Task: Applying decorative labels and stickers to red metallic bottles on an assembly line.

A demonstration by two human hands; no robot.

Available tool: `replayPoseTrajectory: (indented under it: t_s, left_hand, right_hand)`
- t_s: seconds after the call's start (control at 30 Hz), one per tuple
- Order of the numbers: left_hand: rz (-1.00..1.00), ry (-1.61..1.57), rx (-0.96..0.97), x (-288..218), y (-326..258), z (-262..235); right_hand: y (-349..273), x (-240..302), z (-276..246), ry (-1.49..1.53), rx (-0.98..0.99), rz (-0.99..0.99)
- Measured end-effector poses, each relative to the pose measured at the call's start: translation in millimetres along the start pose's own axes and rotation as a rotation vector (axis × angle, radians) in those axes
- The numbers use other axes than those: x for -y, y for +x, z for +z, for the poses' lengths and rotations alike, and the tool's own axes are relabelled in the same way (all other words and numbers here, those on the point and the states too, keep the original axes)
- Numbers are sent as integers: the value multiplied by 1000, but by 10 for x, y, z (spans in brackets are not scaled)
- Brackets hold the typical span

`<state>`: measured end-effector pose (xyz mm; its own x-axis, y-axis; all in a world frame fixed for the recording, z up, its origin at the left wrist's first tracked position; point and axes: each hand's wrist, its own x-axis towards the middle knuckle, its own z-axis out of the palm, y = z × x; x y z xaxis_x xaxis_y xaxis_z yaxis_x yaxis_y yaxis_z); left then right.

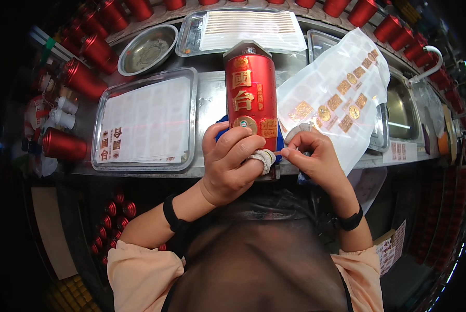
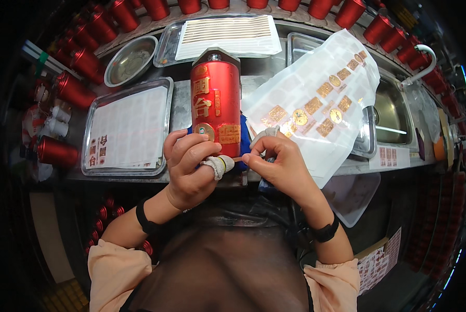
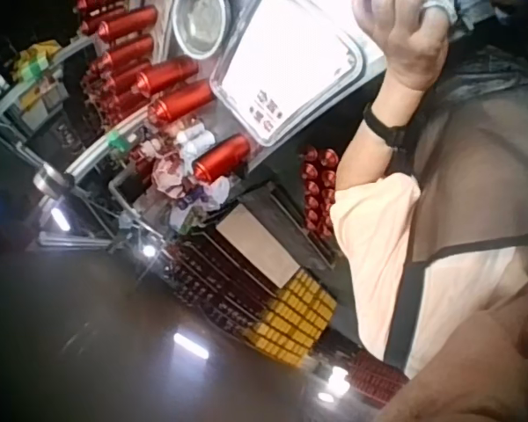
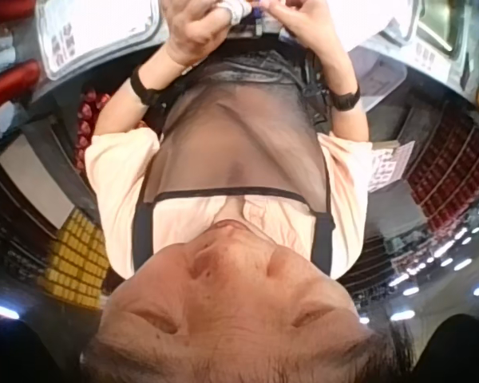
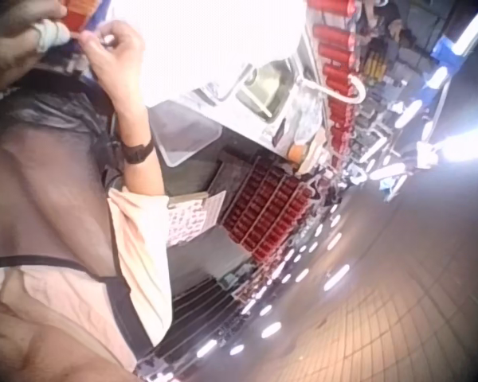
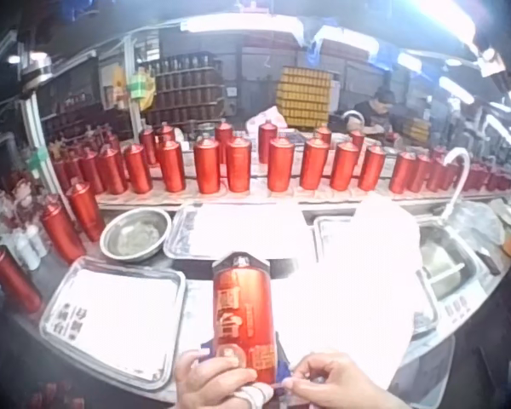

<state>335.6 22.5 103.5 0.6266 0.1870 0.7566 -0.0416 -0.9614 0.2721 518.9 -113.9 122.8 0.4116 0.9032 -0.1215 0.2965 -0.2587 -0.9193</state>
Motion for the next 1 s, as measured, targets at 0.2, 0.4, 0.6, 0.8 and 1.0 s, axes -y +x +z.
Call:
replayPoseTrajectory:
  t_s: [0.2,0.4,0.6,0.8,1.0]
  left_hand:
    - [-241,-193,-187,86,-283,54]
    - [-189,-175,-80,143,-316,-14]
    - [-78,30,-13,64,-140,-105]
    - [24,-31,23,53,5,8]
    - [-235,-198,-150,101,-308,43]
  right_hand:
    - [20,78,42,81,59,34]
    - [-52,205,-26,65,67,18]
    - [9,117,-11,64,55,-14]
    - [24,-17,15,128,44,44]
    - [36,73,41,78,72,21]
